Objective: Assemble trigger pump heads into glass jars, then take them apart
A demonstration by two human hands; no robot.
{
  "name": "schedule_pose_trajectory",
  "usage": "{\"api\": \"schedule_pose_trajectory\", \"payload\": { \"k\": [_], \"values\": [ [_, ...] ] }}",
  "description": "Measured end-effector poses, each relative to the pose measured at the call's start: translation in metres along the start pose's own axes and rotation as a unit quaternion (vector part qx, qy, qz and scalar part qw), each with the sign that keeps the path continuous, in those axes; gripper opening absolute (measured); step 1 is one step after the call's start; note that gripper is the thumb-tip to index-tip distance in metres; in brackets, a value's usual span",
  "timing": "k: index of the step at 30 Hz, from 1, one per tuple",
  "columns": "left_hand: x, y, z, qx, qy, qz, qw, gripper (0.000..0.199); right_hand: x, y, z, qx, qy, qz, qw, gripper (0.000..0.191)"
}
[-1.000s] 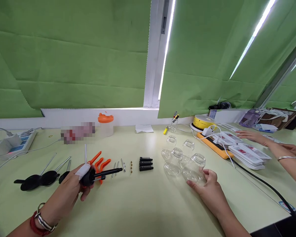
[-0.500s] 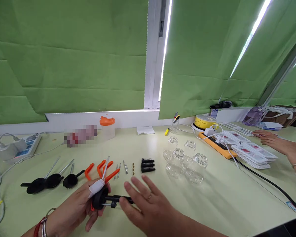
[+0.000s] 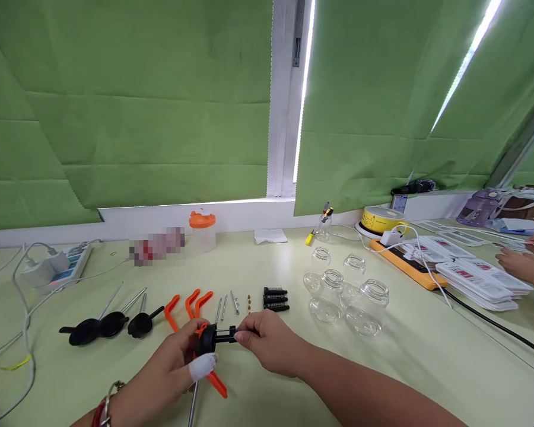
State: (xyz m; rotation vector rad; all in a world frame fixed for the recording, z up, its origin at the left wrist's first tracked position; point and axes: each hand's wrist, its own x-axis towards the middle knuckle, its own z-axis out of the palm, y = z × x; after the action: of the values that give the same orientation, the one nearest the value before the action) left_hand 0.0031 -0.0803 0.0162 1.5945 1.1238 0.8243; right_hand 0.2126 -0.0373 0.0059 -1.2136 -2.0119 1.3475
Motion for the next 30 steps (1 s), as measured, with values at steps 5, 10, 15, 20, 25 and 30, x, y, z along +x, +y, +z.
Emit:
{"api": "schedule_pose_trajectory", "payload": {
  "k": [5, 10, 15, 20, 25, 30],
  "values": [
    [0.011, -0.013, 0.009, -0.046, 0.002, -0.13, 0.99, 0.03, 0.012, 0.025, 0.007, 0.005, 0.061, -0.005, 0.998, 0.019],
    [0.016, -0.021, 0.005, 0.007, 0.009, -0.136, 0.991, 0.031, 0.016, 0.041, 0.009, 0.055, 0.06, -0.004, 0.997, 0.018],
    [0.022, -0.025, 0.001, 0.126, 0.013, -0.096, 0.987, 0.034, 0.021, 0.046, 0.011, 0.083, 0.047, -0.014, 0.995, 0.02],
    [0.029, -0.029, 0.002, 0.205, 0.007, -0.091, 0.975, 0.036, 0.025, 0.039, 0.014, 0.053, 0.057, -0.005, 0.997, 0.023],
    [0.033, -0.032, 0.005, 0.234, 0.014, -0.086, 0.968, 0.035, 0.034, 0.039, 0.019, 0.011, 0.065, -0.001, 0.998, 0.027],
    [0.033, -0.03, 0.006, 0.234, 0.016, -0.093, 0.968, 0.033, 0.037, 0.041, 0.019, -0.003, 0.061, -0.013, 0.998, 0.021]
  ]
}}
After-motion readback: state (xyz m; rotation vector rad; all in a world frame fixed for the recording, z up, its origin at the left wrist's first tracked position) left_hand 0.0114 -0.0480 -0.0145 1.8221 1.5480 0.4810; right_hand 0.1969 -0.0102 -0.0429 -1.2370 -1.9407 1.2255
